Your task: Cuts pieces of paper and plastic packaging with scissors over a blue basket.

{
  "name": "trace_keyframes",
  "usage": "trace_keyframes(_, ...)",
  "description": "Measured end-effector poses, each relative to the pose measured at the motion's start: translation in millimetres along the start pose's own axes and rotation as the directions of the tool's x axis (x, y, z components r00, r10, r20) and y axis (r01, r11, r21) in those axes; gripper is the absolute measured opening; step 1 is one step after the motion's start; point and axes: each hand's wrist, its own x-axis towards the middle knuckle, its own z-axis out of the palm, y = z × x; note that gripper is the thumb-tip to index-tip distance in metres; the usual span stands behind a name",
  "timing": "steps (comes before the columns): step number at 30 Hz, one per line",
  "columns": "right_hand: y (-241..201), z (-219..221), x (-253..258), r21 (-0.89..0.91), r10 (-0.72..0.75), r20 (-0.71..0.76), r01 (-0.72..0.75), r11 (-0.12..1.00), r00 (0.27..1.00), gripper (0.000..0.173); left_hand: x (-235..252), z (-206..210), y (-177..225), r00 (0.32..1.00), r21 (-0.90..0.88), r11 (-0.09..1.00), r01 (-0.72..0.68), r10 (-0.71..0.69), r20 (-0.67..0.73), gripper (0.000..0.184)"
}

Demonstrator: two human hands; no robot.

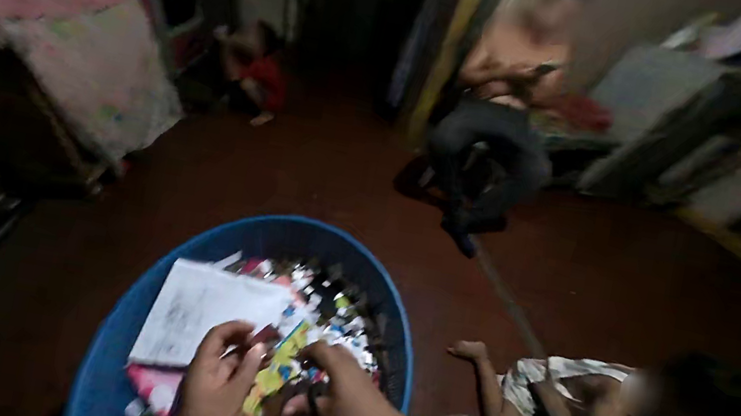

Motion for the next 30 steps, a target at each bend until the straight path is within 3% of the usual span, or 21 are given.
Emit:
trace_keyframes(7,4.4,3.7,7.8,-0.059,-0.083,-0.035,0.080,0.995,0.996,0.056,-0.2,-3.4,-4.1,0.968,0.232,0.941,-0.247,0.248,0.026,0.032)
trace_keyframes(17,14.8,-3.7,-1.5,-0.014,-0.071,-0.011,0.071,0.997,0.997,0.060,7.7,8.3,-14.2,0.965,0.342,0.904,-0.256,0.261,0.032,0.025)
trace_keyframes(24,17.7,-3.8,-8.8,0.043,-0.165,0.027,0.164,0.986,0.986,0.066,14.0,11.6,-22.4,0.993,0.214,0.969,-0.121,0.117,0.032,0.024)
trace_keyframes(30,18.4,-0.6,-5.1,0.024,-0.139,0.055,0.137,0.990,0.989,0.069,11.0,9.6,-21.1,0.998,0.112,0.994,-0.007,-0.001,0.070,0.025)
